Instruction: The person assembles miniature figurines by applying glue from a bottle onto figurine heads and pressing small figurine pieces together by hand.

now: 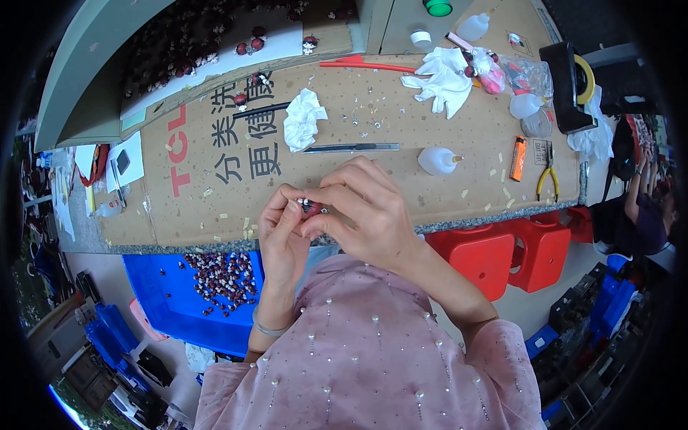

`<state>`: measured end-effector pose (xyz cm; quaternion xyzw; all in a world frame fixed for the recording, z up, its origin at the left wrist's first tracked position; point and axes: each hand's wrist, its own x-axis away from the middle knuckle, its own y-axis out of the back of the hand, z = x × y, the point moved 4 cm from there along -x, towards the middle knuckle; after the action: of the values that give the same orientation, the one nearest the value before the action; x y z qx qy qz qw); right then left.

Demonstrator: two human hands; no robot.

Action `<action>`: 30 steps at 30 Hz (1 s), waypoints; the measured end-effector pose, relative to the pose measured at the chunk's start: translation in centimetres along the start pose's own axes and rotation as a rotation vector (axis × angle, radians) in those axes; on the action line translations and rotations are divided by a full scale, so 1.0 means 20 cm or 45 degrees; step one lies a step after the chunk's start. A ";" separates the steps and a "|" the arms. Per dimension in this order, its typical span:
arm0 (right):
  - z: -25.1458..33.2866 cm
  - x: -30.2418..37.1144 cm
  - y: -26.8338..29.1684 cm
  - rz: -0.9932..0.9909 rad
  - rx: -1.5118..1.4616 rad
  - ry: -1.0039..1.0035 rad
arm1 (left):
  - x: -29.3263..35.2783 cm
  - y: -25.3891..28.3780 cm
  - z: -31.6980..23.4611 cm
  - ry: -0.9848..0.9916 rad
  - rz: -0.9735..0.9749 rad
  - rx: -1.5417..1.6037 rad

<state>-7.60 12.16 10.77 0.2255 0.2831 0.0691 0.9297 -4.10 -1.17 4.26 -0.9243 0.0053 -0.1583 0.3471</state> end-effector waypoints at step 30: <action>-0.04 0.06 0.04 0.041 -0.074 -0.173 | 0.02 -0.08 -0.12 -0.572 -0.206 -0.785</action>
<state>-7.06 13.47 9.91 0.2070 0.2134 0.0768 0.9517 -4.59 -1.51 7.10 -0.9944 -0.0965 0.0300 0.0320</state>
